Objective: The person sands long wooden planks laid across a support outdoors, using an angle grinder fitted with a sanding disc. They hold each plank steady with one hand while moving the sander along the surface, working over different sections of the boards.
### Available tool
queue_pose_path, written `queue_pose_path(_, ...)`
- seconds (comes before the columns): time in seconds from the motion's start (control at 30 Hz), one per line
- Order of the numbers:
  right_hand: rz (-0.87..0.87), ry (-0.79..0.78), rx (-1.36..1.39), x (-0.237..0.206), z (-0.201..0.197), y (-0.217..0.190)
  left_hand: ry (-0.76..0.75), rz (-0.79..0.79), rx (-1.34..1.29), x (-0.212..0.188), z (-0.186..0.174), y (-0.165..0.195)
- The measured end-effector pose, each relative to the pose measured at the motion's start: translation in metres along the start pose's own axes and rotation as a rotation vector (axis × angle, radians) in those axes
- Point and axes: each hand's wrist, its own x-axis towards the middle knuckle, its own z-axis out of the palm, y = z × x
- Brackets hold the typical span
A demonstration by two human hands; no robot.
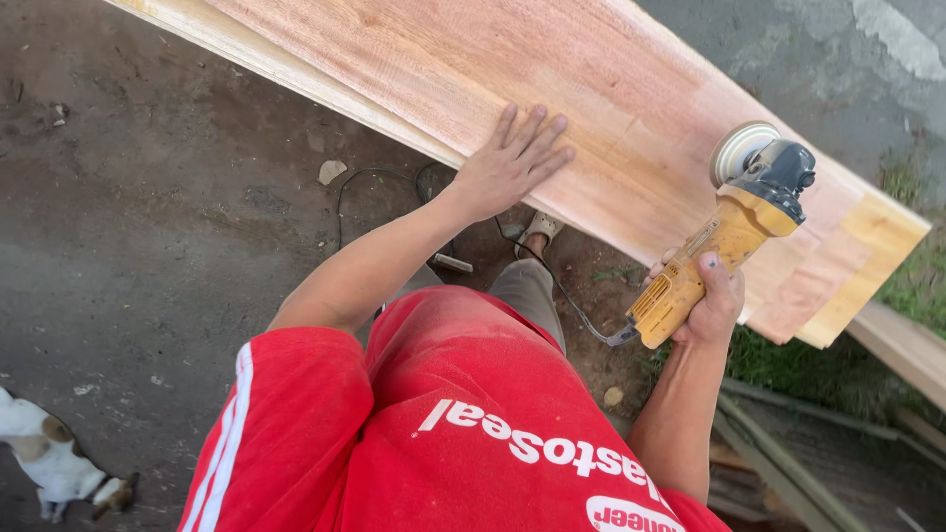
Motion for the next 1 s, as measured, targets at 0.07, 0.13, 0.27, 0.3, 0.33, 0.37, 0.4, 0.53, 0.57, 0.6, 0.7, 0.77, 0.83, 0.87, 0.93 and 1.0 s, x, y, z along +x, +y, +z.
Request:
queue_pose_path(0.07,-0.011,-0.065,-0.032,0.033,-0.012,-0.011,-0.241,0.012,-0.211,0.004,-0.002,0.005)
queue_pose_path(0.13,0.021,-0.144,-0.082,0.058,-0.024,-0.033,-0.103,-0.027,-0.259,0.011,-0.003,0.013)
queue_pose_path(0.27,0.08,-0.233,-0.174,0.083,-0.035,-0.072,0.009,-0.049,-0.199,0.031,0.002,0.014)
queue_pose_path(0.3,0.075,-0.258,-0.19,0.095,-0.033,-0.075,-0.003,-0.063,-0.2,0.034,0.003,0.012)
queue_pose_path(0.33,0.069,-0.287,-0.182,0.107,-0.03,-0.076,-0.01,-0.056,-0.201,0.037,0.005,0.01)
queue_pose_path(0.37,0.071,-0.296,-0.18,0.111,-0.032,-0.079,-0.021,-0.04,-0.222,0.038,0.007,0.009)
queue_pose_path(0.4,0.093,-0.293,-0.195,0.114,-0.037,-0.083,-0.023,-0.031,-0.217,0.04,0.009,0.008)
queue_pose_path(0.53,0.126,-0.298,-0.156,0.125,-0.049,-0.084,-0.049,-0.032,-0.226,0.044,0.019,0.013)
queue_pose_path(0.57,0.129,-0.29,-0.159,0.126,-0.051,-0.084,-0.063,-0.016,-0.22,0.049,0.023,0.014)
queue_pose_path(0.6,0.138,-0.288,-0.165,0.125,-0.052,-0.084,-0.04,-0.015,-0.21,0.054,0.025,0.014)
queue_pose_path(0.7,0.09,-0.284,-0.172,0.121,-0.046,-0.083,0.004,-0.052,-0.159,0.078,0.03,0.006)
queue_pose_path(0.77,0.075,-0.262,-0.156,0.12,-0.041,-0.086,-0.002,-0.078,-0.14,0.099,0.031,0.0)
queue_pose_path(0.83,0.071,-0.236,-0.156,0.123,-0.039,-0.092,-0.063,-0.115,-0.197,0.114,0.029,-0.006)
queue_pose_path(0.87,0.064,-0.232,-0.153,0.126,-0.039,-0.096,-0.09,-0.134,-0.207,0.121,0.028,-0.01)
queue_pose_path(0.93,0.016,-0.237,-0.14,0.142,-0.039,-0.101,-0.09,-0.153,-0.173,0.135,0.026,-0.016)
queue_pose_path(1.0,-0.021,-0.251,-0.157,0.158,-0.039,-0.106,-0.077,-0.192,-0.141,0.15,0.024,-0.019)
